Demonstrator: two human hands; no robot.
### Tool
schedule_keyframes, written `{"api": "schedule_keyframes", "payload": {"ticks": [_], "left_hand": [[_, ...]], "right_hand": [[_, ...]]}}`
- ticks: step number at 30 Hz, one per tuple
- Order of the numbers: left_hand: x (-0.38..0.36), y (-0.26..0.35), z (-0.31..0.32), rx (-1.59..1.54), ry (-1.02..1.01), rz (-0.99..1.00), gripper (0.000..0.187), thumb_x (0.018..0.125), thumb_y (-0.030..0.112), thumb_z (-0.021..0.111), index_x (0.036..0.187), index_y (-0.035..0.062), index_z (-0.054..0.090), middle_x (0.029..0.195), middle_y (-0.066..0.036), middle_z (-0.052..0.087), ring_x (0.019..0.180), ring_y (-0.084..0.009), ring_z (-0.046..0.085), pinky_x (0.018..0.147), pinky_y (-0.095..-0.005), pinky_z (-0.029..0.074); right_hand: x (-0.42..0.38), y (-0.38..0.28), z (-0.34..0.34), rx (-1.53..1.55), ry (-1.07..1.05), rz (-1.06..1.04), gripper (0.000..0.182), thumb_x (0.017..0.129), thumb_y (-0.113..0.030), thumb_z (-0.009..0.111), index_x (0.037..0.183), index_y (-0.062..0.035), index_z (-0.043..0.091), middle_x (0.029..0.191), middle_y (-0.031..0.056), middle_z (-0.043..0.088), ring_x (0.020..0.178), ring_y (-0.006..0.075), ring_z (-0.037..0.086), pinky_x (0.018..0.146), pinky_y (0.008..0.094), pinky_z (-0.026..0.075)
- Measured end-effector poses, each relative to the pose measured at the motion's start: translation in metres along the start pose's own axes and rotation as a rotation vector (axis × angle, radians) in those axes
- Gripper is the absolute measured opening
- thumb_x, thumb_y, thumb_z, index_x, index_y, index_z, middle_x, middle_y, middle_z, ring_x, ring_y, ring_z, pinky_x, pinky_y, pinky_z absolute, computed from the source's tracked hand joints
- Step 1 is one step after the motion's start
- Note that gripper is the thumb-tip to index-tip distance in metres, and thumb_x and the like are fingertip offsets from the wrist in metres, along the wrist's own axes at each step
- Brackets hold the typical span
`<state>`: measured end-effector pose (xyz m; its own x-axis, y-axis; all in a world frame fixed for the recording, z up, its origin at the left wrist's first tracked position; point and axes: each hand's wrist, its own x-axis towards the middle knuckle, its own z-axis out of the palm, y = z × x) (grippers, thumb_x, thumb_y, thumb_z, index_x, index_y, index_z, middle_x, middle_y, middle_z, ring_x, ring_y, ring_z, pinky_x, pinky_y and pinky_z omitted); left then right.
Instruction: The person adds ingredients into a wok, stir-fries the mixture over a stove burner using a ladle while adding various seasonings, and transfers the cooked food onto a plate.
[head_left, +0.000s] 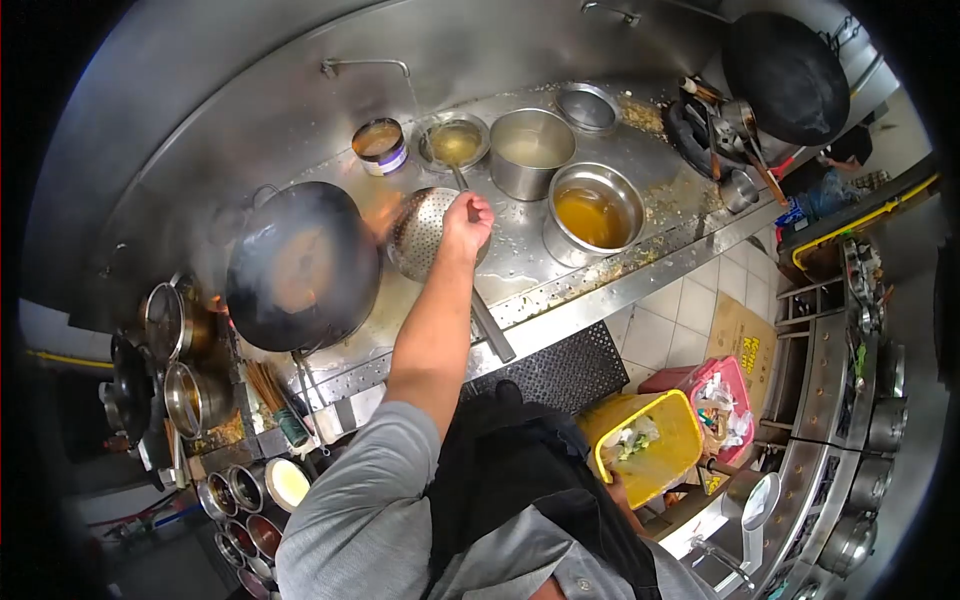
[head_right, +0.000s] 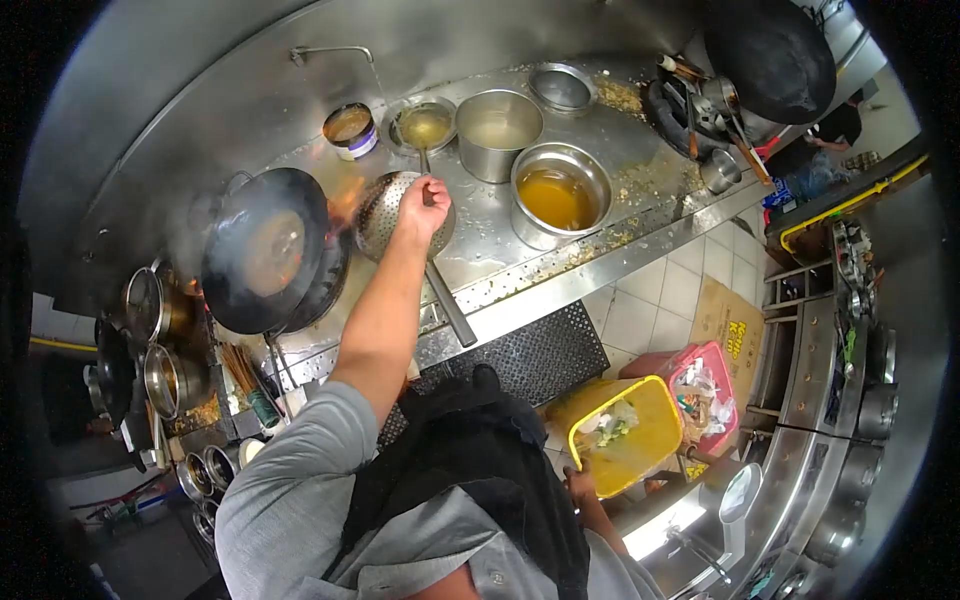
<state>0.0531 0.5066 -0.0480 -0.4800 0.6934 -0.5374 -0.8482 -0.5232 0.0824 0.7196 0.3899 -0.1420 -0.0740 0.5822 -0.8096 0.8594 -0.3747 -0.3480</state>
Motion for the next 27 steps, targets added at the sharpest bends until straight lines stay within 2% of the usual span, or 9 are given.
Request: {"api": "schedule_keyframes", "payload": {"ticks": [3, 7, 12, 16, 20, 22, 24, 25, 27], "left_hand": [[-0.025, -0.016, -0.031, 0.317, -0.032, 0.05, 0.017, 0.085, 0.002, 0.051, 0.096, 0.0136, 0.046, 0.067, -0.002, 0.049, 0.05, -0.0124, 0.047, 0.039, -0.0286, 0.035], [-0.106, -0.028, -0.047, 0.629, 0.084, 0.255, 0.025, 0.084, 0.001, 0.051, 0.106, 0.013, 0.048, 0.067, -0.001, 0.049, 0.049, -0.0119, 0.047, 0.039, -0.0282, 0.034], [-0.15, -0.013, -0.085, 1.09, 0.161, 0.394, 0.071, 0.084, 0.002, 0.053, 0.151, 0.0127, 0.03, 0.068, -0.001, 0.05, 0.049, -0.0101, 0.046, 0.038, -0.0277, 0.034], [-0.215, -0.003, -0.095, 1.281, 0.221, 0.462, 0.073, 0.086, 0.001, 0.051, 0.154, 0.0112, 0.025, 0.071, -0.003, 0.054, 0.05, -0.0123, 0.049, 0.042, -0.0287, 0.039], [-0.302, -0.018, -0.16, 1.505, 0.248, 0.899, 0.069, 0.087, 0.005, 0.057, 0.151, 0.0082, 0.029, 0.108, -0.014, 0.063, 0.091, -0.0234, 0.062, 0.084, -0.033, 0.05], [-0.364, -0.029, -0.149, 1.601, 0.257, 0.969, 0.072, 0.085, 0.006, 0.061, 0.148, 0.0075, 0.027, 0.113, -0.017, 0.063, 0.097, -0.0254, 0.064, 0.087, -0.0348, 0.049], [-0.39, -0.008, -0.172, 1.471, 0.417, 0.595, 0.069, 0.085, 0.008, 0.061, 0.147, 0.0085, 0.03, 0.109, -0.019, 0.065, 0.097, -0.0283, 0.065, 0.085, -0.0377, 0.049], [-0.399, -0.003, -0.192, 1.556, 0.496, 0.954, 0.062, 0.086, 0.01, 0.061, 0.143, 0.0083, 0.037, 0.095, -0.019, 0.066, 0.082, -0.03, 0.064, 0.078, -0.0385, 0.049], [-0.459, 0.011, -0.203, 1.548, 0.573, 0.949, 0.059, 0.086, 0.011, 0.061, 0.141, 0.008, 0.04, 0.091, -0.019, 0.066, 0.078, -0.0321, 0.064, 0.075, -0.0384, 0.05]], "right_hand": [[0.051, 0.06, -0.014, -0.209, 0.007, -0.049, 0.077, 0.082, -0.024, 0.069, 0.146, -0.0035, 0.032, 0.104, 0.0222, 0.065, 0.071, 0.0249, 0.065, 0.061, 0.0384, 0.052], [0.039, -0.009, -0.048, -0.28, -0.081, -0.054, 0.076, 0.083, -0.024, 0.069, 0.146, -0.0026, 0.032, 0.108, 0.0228, 0.064, 0.072, 0.0264, 0.065, 0.065, 0.0373, 0.053], [0.117, -0.03, -0.048, -0.028, -0.149, -0.108, 0.076, 0.087, -0.029, 0.067, 0.147, 0.0003, 0.03, 0.108, 0.0195, 0.066, 0.087, 0.0264, 0.068, 0.07, 0.037, 0.053], [0.148, -0.065, -0.021, -0.17, -0.24, -0.338, 0.065, 0.091, -0.019, 0.063, 0.144, 0.003, 0.033, 0.1, 0.0169, 0.066, 0.072, 0.0195, 0.064, 0.059, 0.0301, 0.051], [0.115, -0.122, 0.034, -0.122, -0.28, -0.541, 0.045, 0.089, -0.021, 0.065, 0.128, -0.0014, 0.052, 0.084, 0.0119, 0.068, 0.07, 0.0176, 0.067, 0.065, 0.0323, 0.053], [0.051, -0.175, 0.064, -0.236, -0.348, -0.683, 0.041, 0.09, -0.02, 0.065, 0.125, -0.0012, 0.054, 0.084, 0.0112, 0.066, 0.07, 0.0179, 0.065, 0.065, 0.0329, 0.052], [-0.005, -0.224, 0.112, -0.373, -0.393, -0.923, 0.037, 0.09, -0.02, 0.067, 0.12, -0.0011, 0.056, 0.083, 0.0107, 0.065, 0.072, 0.0181, 0.063, 0.066, 0.0343, 0.052], [-0.008, -0.23, 0.147, -0.437, -0.404, -1.104, 0.036, 0.089, -0.021, 0.068, 0.119, -0.0026, 0.058, 0.083, 0.0108, 0.065, 0.073, 0.018, 0.063, 0.068, 0.035, 0.052], [-0.031, -0.247, 0.22, -0.408, -0.527, -1.149, 0.035, 0.089, -0.022, 0.068, 0.117, -0.003, 0.059, 0.082, 0.0092, 0.064, 0.074, 0.018, 0.062, 0.069, 0.0351, 0.051]]}}
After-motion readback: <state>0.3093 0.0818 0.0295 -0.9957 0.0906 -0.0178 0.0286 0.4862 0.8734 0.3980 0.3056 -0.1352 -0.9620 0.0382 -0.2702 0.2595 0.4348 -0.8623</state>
